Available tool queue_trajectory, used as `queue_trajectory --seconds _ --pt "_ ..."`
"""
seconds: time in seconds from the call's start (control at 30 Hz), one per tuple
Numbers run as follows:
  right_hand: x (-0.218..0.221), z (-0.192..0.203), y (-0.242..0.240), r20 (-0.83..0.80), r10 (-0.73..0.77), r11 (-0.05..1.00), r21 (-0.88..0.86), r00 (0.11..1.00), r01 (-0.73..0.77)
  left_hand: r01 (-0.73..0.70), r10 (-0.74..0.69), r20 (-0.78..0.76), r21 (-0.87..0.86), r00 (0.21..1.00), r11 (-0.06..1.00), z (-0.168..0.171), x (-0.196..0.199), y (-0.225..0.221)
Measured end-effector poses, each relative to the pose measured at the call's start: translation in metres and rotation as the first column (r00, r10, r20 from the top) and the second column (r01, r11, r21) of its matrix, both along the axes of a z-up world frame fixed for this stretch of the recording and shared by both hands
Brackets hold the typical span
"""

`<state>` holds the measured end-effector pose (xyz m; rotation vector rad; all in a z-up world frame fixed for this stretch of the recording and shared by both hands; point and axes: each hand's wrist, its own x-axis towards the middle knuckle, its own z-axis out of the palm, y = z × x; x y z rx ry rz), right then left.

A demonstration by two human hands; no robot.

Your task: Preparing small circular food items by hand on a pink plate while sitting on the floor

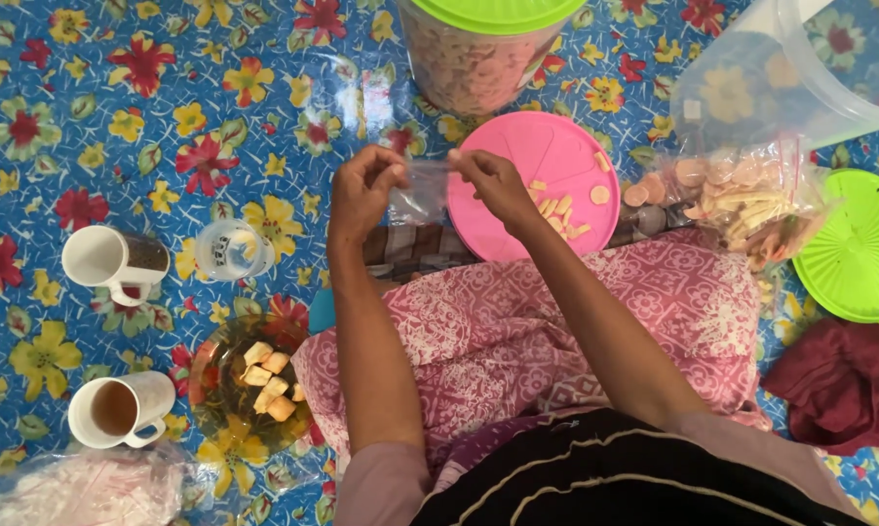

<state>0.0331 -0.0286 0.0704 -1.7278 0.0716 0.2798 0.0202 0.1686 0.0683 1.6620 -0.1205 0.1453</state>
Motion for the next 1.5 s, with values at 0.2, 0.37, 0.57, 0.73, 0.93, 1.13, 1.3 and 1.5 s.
queue_trajectory --seconds 0.2,0.37,0.57,0.73,0.93,1.13,1.3,1.5 --pt "0.007 -0.039 0.003 -0.130 0.008 0.982 0.189 0.992 0.017 0.026 -0.022 -0.033 0.118 0.999 0.993 -0.011 0.000 0.001" --pt "0.006 -0.062 -0.002 -0.196 -0.140 0.953 0.238 0.971 0.185 -0.084 0.085 -0.018 0.034 0.996 0.996 0.005 -0.005 0.002" --pt "-0.005 -0.056 -0.023 -0.289 -0.234 0.877 0.351 0.928 0.330 -0.455 0.458 0.049 -0.066 0.888 0.888 -0.006 0.002 0.007" --pt "-0.018 -0.053 -0.048 -0.281 -0.175 0.825 0.481 0.944 0.296 -0.528 0.527 -0.042 -0.140 0.849 0.838 -0.008 0.007 0.000" --pt "-0.037 -0.062 -0.067 -0.277 -0.201 0.734 0.593 0.940 0.332 -0.462 0.481 -0.142 0.144 0.865 0.875 -0.061 0.017 0.014" --pt "-0.057 -0.055 -0.075 -0.264 -0.250 0.693 0.623 0.932 0.362 -0.337 0.369 0.096 0.657 0.924 0.674 -0.063 0.012 -0.011" --pt "-0.069 -0.062 -0.083 -0.258 -0.267 0.682 0.630 0.929 0.371 0.044 -0.045 -0.038 -0.048 0.998 0.998 -0.006 -0.025 -0.073" --pt "-0.085 -0.068 -0.106 -0.282 -0.268 0.745 0.545 0.921 0.384 0.121 -0.107 -0.257 0.038 0.960 0.992 -0.029 -0.049 -0.138"
